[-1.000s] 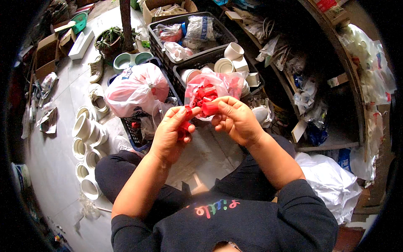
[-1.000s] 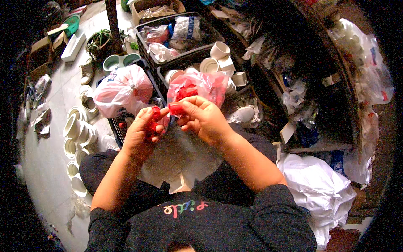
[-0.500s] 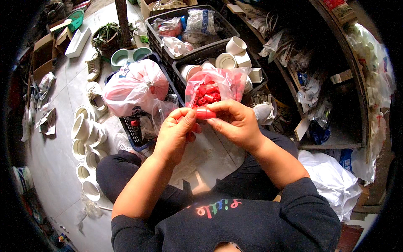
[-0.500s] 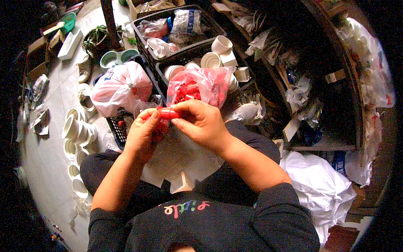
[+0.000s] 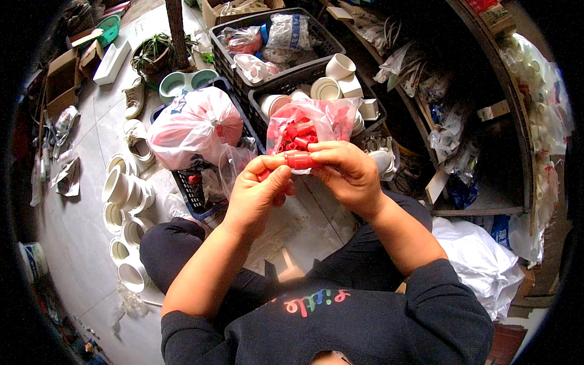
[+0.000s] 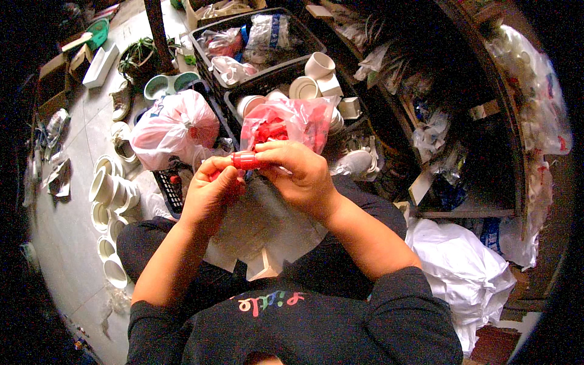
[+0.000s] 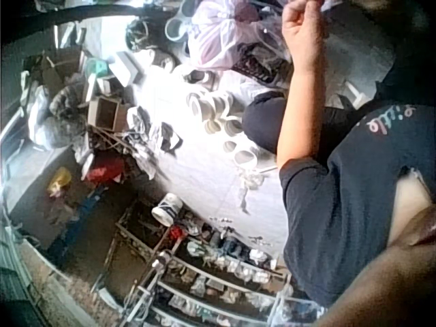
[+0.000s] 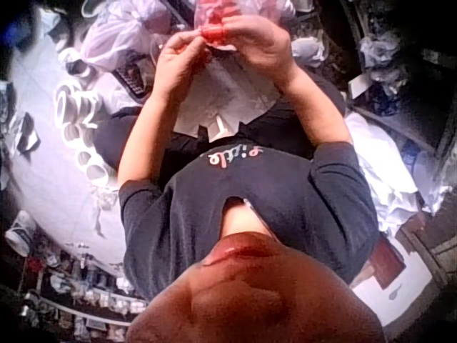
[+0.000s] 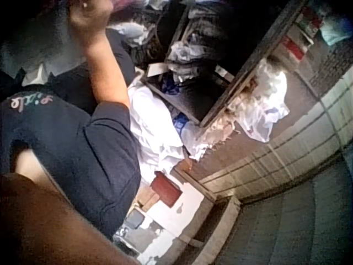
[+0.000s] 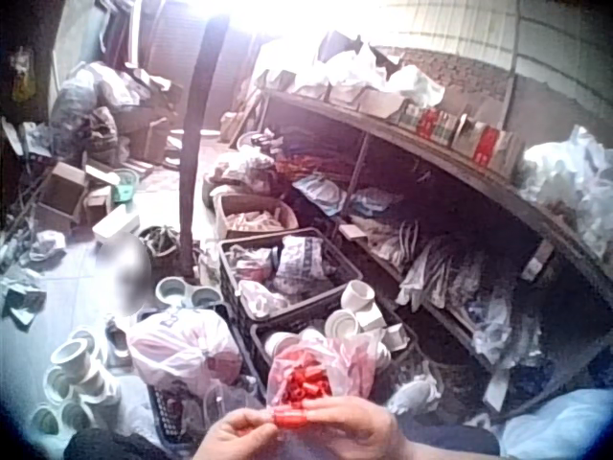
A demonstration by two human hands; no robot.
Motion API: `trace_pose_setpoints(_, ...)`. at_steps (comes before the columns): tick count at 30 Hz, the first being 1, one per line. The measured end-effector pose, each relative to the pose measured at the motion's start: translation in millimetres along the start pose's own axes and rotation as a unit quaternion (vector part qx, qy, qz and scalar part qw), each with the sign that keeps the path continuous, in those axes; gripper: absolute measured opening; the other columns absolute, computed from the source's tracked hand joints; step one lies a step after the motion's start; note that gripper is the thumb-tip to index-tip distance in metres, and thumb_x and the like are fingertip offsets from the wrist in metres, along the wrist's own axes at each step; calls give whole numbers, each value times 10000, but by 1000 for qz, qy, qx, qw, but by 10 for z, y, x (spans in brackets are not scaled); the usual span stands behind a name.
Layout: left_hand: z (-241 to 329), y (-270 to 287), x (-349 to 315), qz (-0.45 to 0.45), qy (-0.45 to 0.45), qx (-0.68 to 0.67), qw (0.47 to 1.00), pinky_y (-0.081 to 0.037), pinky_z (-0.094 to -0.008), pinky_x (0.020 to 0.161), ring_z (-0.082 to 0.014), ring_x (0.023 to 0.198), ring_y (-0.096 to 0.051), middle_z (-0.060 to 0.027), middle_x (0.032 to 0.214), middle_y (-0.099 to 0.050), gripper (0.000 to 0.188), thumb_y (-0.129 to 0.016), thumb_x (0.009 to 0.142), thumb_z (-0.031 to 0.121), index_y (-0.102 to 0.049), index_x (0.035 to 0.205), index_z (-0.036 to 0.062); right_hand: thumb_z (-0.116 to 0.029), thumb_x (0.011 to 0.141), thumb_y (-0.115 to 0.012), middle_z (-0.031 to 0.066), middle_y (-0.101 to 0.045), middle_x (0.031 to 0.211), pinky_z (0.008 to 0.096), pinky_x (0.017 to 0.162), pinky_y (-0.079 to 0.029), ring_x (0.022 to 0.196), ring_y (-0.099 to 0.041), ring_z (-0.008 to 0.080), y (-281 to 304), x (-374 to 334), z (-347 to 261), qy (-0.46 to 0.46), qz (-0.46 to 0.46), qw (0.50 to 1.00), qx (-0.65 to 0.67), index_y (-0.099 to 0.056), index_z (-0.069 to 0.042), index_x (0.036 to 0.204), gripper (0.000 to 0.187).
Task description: The person sits on the floor and repeatedly picks up red plastic pipe fittings from a bag, connects two pieces together by hand, and places the assembled pair into a second bag. The process is repeated for multiple fittings.
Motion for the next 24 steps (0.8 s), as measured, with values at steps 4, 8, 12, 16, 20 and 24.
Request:
trace_pose_setpoints(4, 26, -25, 23, -15, -17, 3, 1000, -359, -170, 480, -65, 585, -504, -5, 709, -558, 138, -601, 811, 170, -558, 913, 87, 44, 694, -632, 125, -609, 923, 309, 777, -457, 876, -590, 228, 11, 0, 21, 2, 0, 1000, 8, -597, -24, 907, 226)
trace_pose_setpoints(8, 166, -30, 27, 11, -62, 57, 996, -389, -178, 550, -51, 619, -483, 13, 748, -539, 125, -598, 802, 95, -550, 914, 66, 47, 703, -628, 118, -605, 920, 302, 778, -458, 875, -585, 212, 7, -42, 156, -50, 11, 996, 77, -590, -16, 917, 226)
trace_pose_setpoints(12, 260, -58, 7, -8, -123, 142, 982, -403, -165, 650, -39, 725, -494, 14, 843, -547, 171, -617, 786, 61, -556, 943, 28, 54, 705, -625, 112, -603, 910, 294, 776, -458, 865, -582, 198, -4, -71, 239, -105, 18, 986, 127, -585, -8, 909, 217)
trace_pose_setpoints(16, 280, -78, -30, -23, -134, 186, 973, -404, -169, 671, -40, 750, -494, 17, 867, -546, 178, -616, 787, 57, -560, 948, 9, 61, 698, -628, 110, -603, 916, 293, 773, -458, 865, -582, 197, 35, -20, 160, -56, 11, 995, 82, -585, -9, 906, 224)
trace_pose_setpoints(20, 230, -27, -13, -22, -122, 171, 977, -408, -187, 687, -57, 781, -498, 2, 878, -552, 156, -619, 781, 48, -567, 924, 9, 61, 696, -627, 102, -602, 918, 293, 773, -457, 870, -581, 194, 23, 9, 98, -42, -1, 997, 59, -592, -13, 896, 216)
trace_pose_setpoints(24, 504, -150, -68, -16, -274, 293, 916, -415, -212, 730, -92, 856, -516, -37, 905, -568, 127, -628, 767, 40, -574, 880, 17, 2, 755, -595, 83, -593, 845, 281, 717, -465, 818, -578, 166, -38, -103, 316, -133, -10, 985, 112, -561, -30, 927, 178)
Point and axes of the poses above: each hand's wrist, its own x-axis towards the middle knuckle, its own y-axis out of the back of the hand, z = x × y, the point moved 10 cm from there along x, towards the middle knuckle
